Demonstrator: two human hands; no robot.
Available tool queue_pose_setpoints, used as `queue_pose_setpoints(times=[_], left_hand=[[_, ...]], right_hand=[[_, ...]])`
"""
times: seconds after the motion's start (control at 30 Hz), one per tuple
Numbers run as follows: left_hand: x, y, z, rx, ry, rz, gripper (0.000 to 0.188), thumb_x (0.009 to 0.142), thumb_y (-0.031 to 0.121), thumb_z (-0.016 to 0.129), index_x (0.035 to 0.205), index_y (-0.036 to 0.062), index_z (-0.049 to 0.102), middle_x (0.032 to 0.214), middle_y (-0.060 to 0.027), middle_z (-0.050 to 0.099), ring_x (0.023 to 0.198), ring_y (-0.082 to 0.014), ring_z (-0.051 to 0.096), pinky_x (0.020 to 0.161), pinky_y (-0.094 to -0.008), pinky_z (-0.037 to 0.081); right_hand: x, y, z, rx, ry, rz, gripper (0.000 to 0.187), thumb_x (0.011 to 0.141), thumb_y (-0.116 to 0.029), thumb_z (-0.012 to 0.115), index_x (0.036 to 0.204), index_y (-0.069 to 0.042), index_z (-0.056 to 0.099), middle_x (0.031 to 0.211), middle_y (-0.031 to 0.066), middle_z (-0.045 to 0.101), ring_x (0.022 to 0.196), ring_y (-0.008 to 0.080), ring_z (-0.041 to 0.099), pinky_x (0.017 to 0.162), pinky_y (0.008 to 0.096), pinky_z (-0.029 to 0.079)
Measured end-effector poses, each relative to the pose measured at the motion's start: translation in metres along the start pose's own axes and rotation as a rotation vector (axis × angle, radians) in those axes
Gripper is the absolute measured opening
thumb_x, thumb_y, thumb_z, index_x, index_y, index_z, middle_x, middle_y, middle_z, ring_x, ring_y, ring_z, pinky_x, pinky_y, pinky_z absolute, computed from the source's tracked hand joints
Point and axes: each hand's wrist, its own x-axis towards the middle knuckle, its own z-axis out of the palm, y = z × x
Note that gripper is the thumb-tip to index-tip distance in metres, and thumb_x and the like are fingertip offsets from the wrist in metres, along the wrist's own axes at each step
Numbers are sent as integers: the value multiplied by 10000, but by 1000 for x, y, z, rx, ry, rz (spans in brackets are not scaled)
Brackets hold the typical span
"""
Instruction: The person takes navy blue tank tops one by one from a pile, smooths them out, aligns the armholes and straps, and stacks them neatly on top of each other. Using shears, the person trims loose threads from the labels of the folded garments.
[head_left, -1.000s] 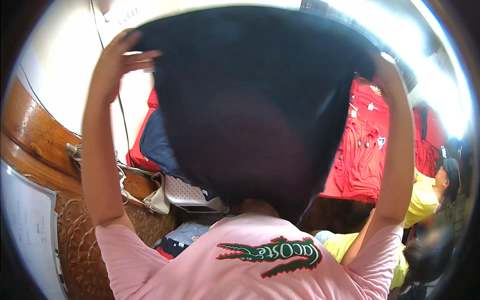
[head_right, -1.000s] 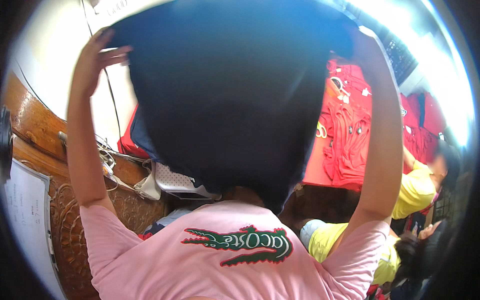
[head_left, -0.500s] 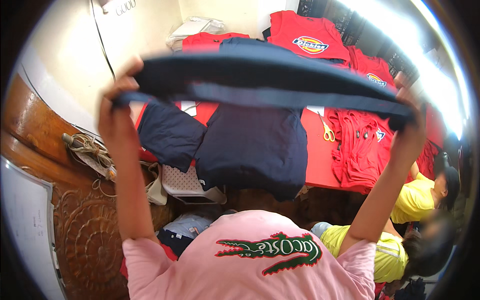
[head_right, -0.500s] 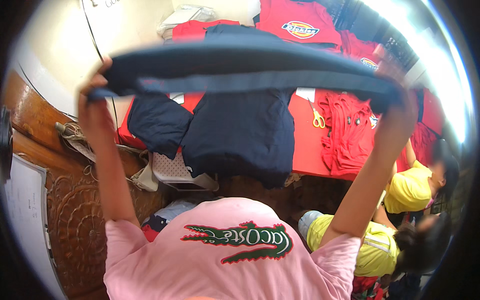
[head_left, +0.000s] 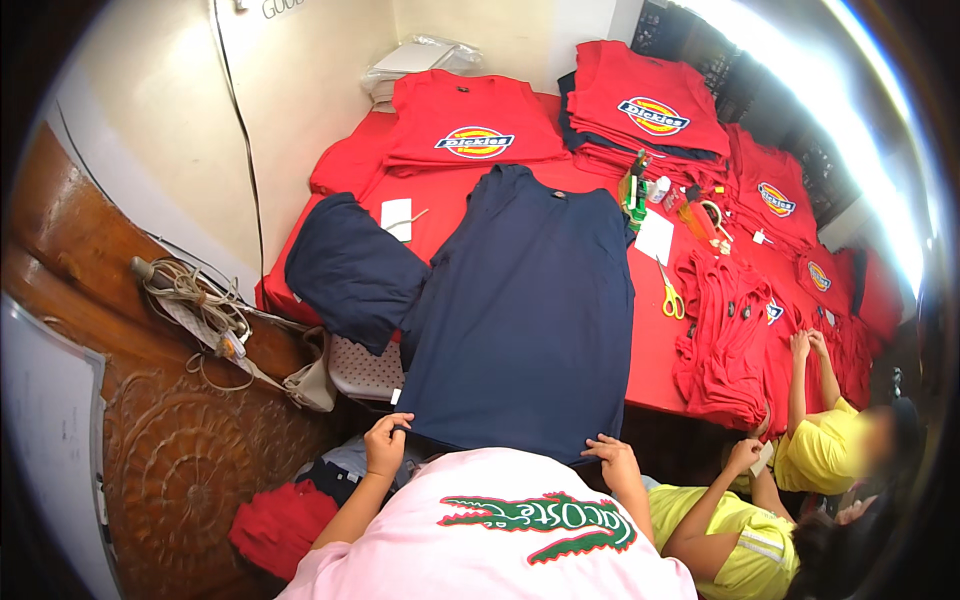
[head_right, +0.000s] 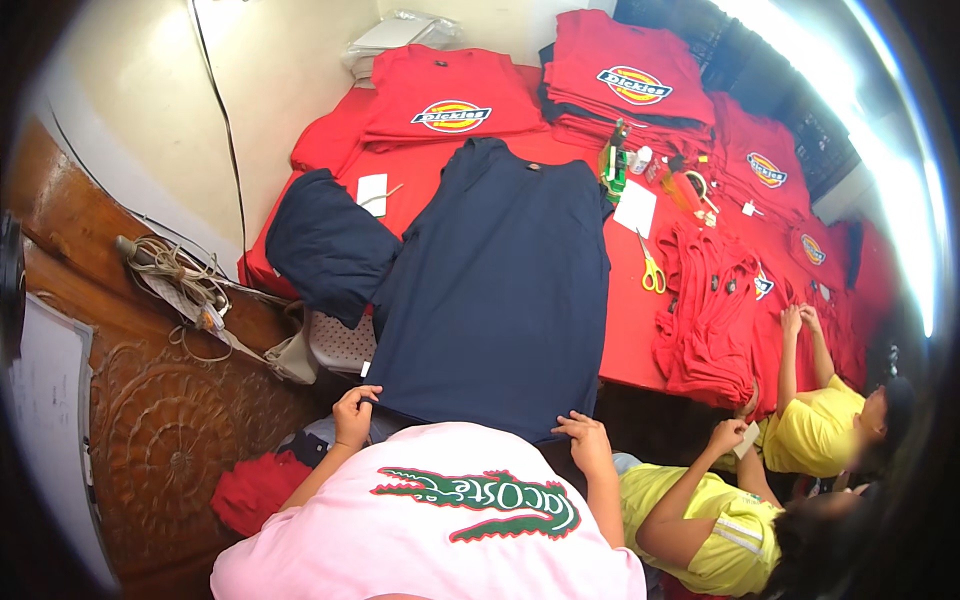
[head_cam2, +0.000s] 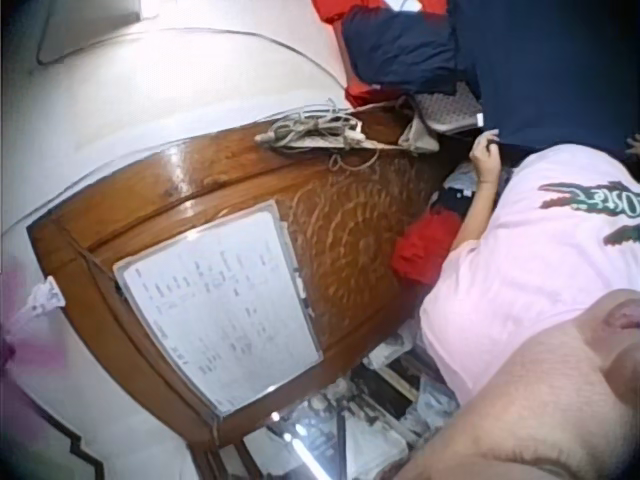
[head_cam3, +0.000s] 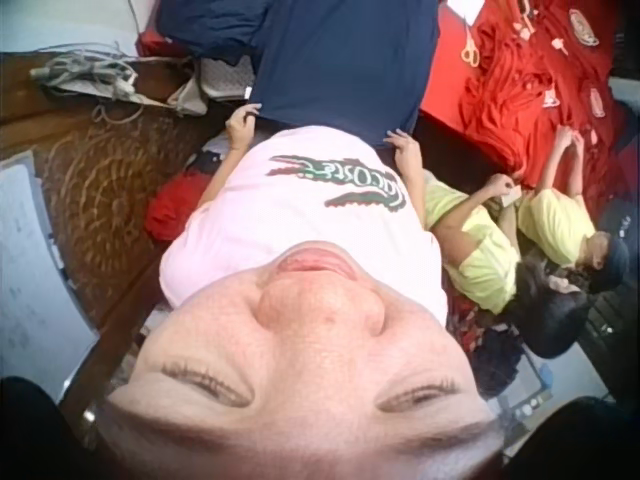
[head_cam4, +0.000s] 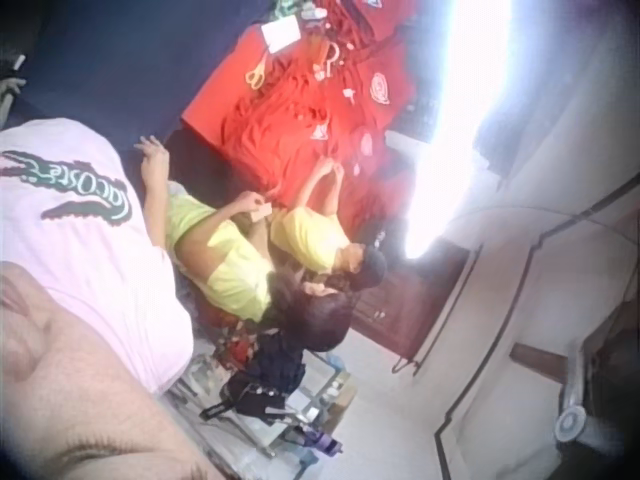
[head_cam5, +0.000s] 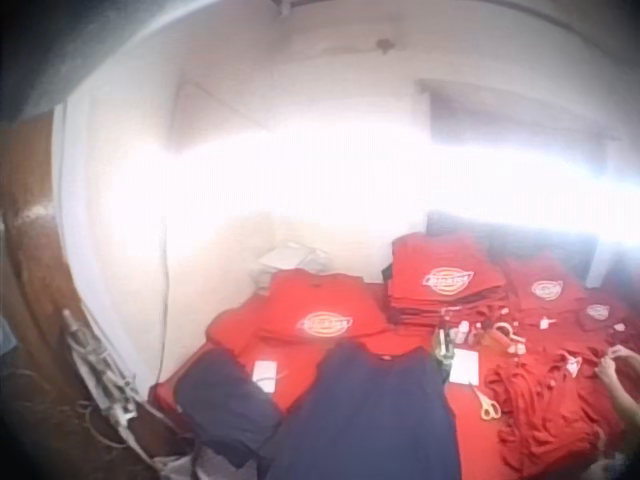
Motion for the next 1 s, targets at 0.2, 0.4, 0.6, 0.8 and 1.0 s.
queue_pose_setpoints(times=[0.2,0.4,0.6,0.8,1.0], left_hand=[[-10,-12,-16,81,-116,38,144,835,-27,566,890,2,696,1149,-167,782,1103,-337,739,1028,-435,549],[65,-63,-1,343,-209,-142,172,916,158,666,1010,67,778,1016,-146,777,1004,-367,734,923,-449,566],[225,-107,-31,227,655,-308,530,926,263,781,1346,-18,624,1287,-255,660,1242,-406,619,1078,-444,484],[351,-169,-85,-105,849,-820,919,804,491,865,1478,-49,551,1500,-269,587,1406,-425,541,1220,-516,344],[407,-154,-100,-452,970,-454,465,837,265,866,1148,-50,725,1100,-164,764,1014,-293,716,937,-419,532]], right_hand=[[5,-23,-29,144,-87,121,433,753,68,576,1089,-51,821,1160,147,792,1245,349,695,1096,427,530],[36,-32,-18,-56,-431,464,408,831,-149,776,1233,-75,786,1198,240,757,1122,371,744,999,433,569],[148,-63,-33,28,-248,153,376,899,-40,729,1270,20,733,1180,234,770,1082,338,761,959,411,586],[244,-114,-59,-73,-160,-18,373,837,-54,780,1209,-47,764,1147,174,774,1076,331,743,937,418,573],[297,-146,-50,-49,-143,-49,414,829,-34,784,1241,-50,752,1160,155,771,1070,314,738,935,399,571]])
